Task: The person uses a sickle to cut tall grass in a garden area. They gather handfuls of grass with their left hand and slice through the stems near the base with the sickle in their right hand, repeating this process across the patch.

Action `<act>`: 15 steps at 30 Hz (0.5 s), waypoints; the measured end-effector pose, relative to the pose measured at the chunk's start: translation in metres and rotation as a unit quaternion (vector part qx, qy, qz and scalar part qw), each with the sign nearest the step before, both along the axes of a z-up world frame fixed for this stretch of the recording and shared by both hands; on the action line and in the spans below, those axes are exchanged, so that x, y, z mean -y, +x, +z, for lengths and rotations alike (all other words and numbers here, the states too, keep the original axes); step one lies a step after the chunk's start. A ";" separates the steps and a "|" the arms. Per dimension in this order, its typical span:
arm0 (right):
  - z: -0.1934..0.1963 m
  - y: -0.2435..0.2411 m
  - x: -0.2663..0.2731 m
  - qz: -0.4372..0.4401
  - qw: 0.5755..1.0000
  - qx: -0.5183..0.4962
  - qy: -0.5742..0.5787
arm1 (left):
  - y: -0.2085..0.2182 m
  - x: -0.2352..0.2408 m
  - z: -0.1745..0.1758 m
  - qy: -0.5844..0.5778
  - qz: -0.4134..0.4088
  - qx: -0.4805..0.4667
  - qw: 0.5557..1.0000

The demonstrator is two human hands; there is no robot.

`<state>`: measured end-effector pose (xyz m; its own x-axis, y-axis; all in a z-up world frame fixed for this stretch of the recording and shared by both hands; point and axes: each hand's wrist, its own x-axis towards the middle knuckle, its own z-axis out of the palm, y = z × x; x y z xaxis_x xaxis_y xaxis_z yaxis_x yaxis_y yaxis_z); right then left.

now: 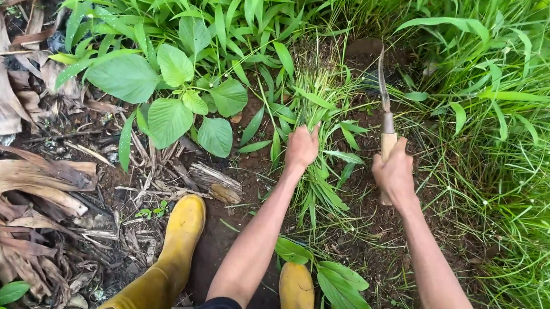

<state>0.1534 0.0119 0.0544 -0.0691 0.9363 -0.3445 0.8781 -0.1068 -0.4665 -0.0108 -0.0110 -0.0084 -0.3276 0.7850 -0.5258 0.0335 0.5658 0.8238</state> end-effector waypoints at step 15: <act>-0.039 0.062 -0.038 -0.082 0.944 -0.296 0.117 | 0.000 0.003 0.005 0.009 -0.005 0.002 1.000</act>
<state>0.2150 0.0495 0.0156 -0.0316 0.9968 -0.0729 0.4363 -0.0519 -0.8983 -0.0113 -0.0139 -0.0035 -0.3170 0.7981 -0.5124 0.0356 0.5499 0.8345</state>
